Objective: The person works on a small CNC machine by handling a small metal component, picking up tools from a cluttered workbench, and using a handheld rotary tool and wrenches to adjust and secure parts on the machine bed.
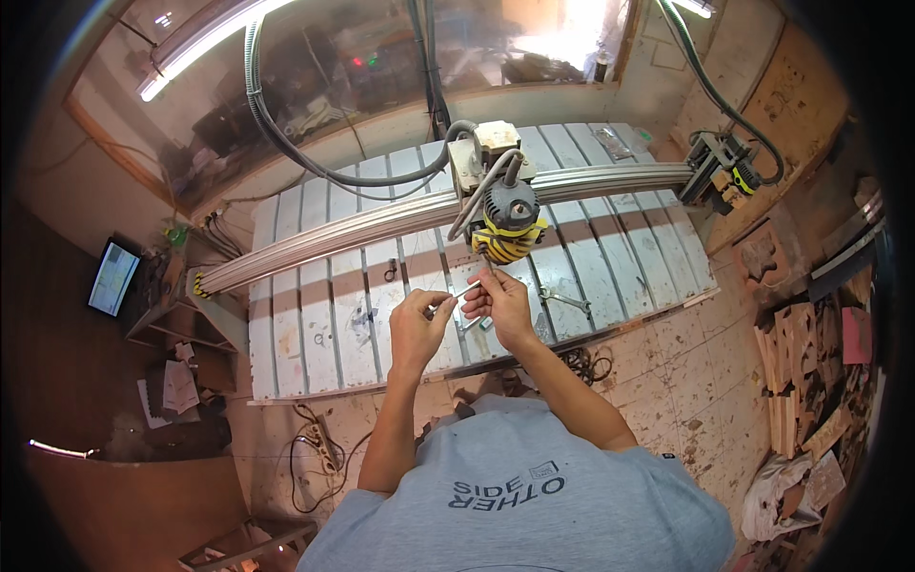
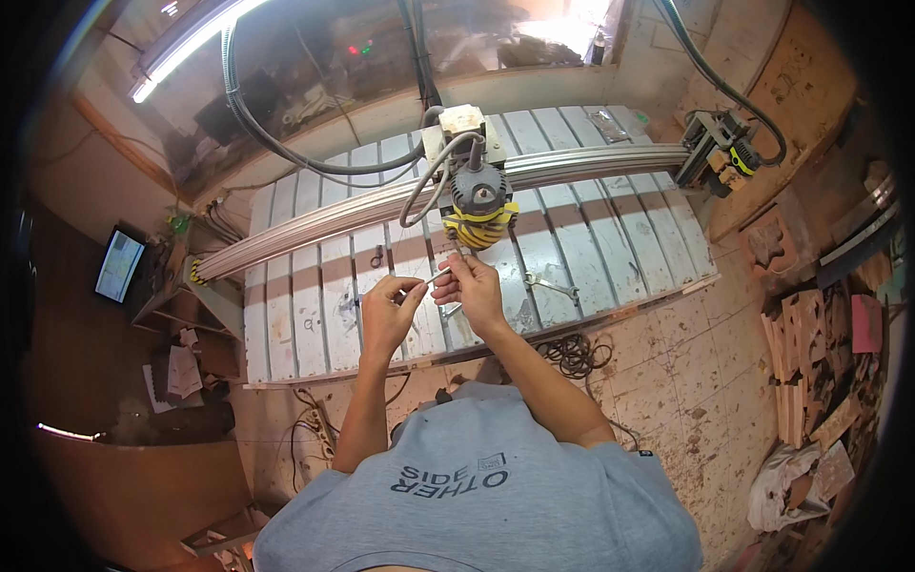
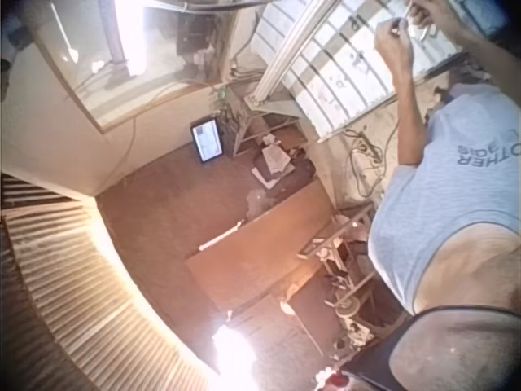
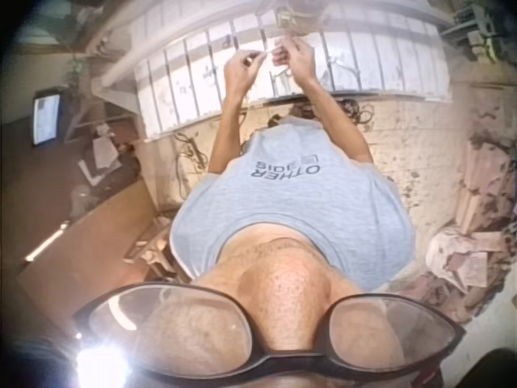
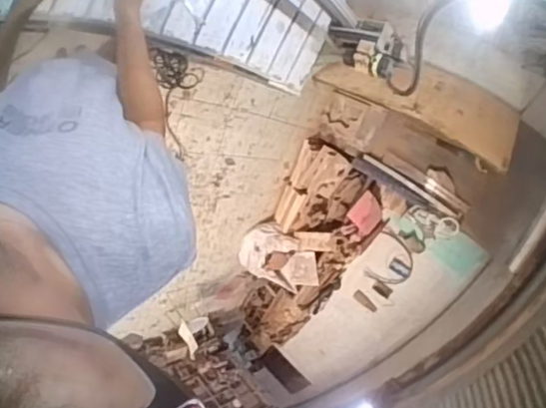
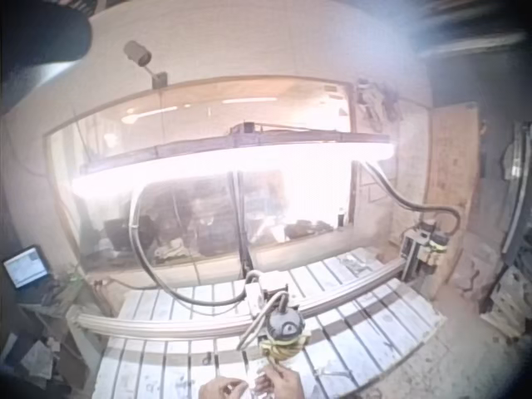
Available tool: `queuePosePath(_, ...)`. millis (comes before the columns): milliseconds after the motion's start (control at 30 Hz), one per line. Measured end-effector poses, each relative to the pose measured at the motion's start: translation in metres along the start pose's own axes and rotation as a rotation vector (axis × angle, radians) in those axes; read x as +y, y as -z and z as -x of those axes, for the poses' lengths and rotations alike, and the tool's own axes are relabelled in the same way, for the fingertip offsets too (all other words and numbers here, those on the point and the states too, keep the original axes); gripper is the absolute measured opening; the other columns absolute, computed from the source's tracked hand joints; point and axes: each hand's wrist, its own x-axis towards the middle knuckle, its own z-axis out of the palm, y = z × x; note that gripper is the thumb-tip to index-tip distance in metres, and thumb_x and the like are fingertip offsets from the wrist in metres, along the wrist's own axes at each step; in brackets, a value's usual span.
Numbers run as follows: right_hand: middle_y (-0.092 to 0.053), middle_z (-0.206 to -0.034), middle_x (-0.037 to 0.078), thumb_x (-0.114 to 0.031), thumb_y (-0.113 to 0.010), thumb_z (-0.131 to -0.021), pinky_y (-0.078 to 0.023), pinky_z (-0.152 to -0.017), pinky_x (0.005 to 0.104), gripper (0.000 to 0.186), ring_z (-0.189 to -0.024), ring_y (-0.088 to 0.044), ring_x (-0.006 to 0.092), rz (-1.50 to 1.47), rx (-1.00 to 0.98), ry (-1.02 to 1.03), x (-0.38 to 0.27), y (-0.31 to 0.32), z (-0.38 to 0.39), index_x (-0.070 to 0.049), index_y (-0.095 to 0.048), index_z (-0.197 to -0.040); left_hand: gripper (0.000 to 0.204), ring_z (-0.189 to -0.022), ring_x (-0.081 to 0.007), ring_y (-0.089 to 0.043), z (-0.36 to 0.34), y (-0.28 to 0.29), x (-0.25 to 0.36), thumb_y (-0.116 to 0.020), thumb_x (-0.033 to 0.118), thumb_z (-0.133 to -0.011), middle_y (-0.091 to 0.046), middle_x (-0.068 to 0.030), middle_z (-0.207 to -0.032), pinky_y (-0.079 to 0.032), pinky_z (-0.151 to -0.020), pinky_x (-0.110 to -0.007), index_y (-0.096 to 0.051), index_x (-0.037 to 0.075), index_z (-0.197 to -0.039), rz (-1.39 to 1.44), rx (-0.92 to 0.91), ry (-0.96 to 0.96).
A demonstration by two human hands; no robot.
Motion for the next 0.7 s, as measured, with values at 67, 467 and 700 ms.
queuePosePath(67, -0.066, -0.079, 0.010, -0.030, -0.053, -0.104, -0.058, -0.058, 0.0270, 0.033, -0.065, -0.068, 0.0167, -0.067, 0.011, -0.034, 0.001, -0.002, -0.001, 0.002, -0.062, -0.100, 0.015, -0.066, -0.0216, -0.064, -0.003, 0.006, 0.004, -0.075, 0.019, -0.085, -0.067, -0.0099, -0.078, -0.048, -0.061, -0.033, -0.077, 0.005, -0.090, -0.119, 0.027, -0.107)
queuePosePath(467, -0.066, -0.077, 0.004, -0.031, -0.055, -0.102, -0.054, -0.054, 0.0217, 0.028, -0.063, -0.065, 0.0115, -0.551, 0.071, -0.267, -0.007, -0.018, -0.003, -0.004, -0.063, -0.098, 0.014, -0.076, -0.0241, -0.064, -0.042, 0.045, 0.073, -0.069, 0.019, -0.082, -0.065, -0.0071, -0.075, -0.044, -0.077, -0.038, -0.071, 0.008, -0.074, -0.775, -0.100, -0.610)
queuePosePath(700, -0.065, -0.073, 0.003, -0.034, -0.057, -0.102, -0.052, -0.050, 0.0201, 0.033, -0.057, -0.062, 0.0089, -0.368, 0.048, -0.273, -0.012, -0.010, -0.006, -0.003, -0.064, -0.094, 0.013, -0.074, -0.0229, -0.062, -0.048, 0.045, 0.067, -0.071, 0.020, -0.080, -0.064, -0.0058, -0.074, -0.043, -0.075, -0.037, -0.069, 0.009, -0.073, -0.716, -0.049, -0.608)
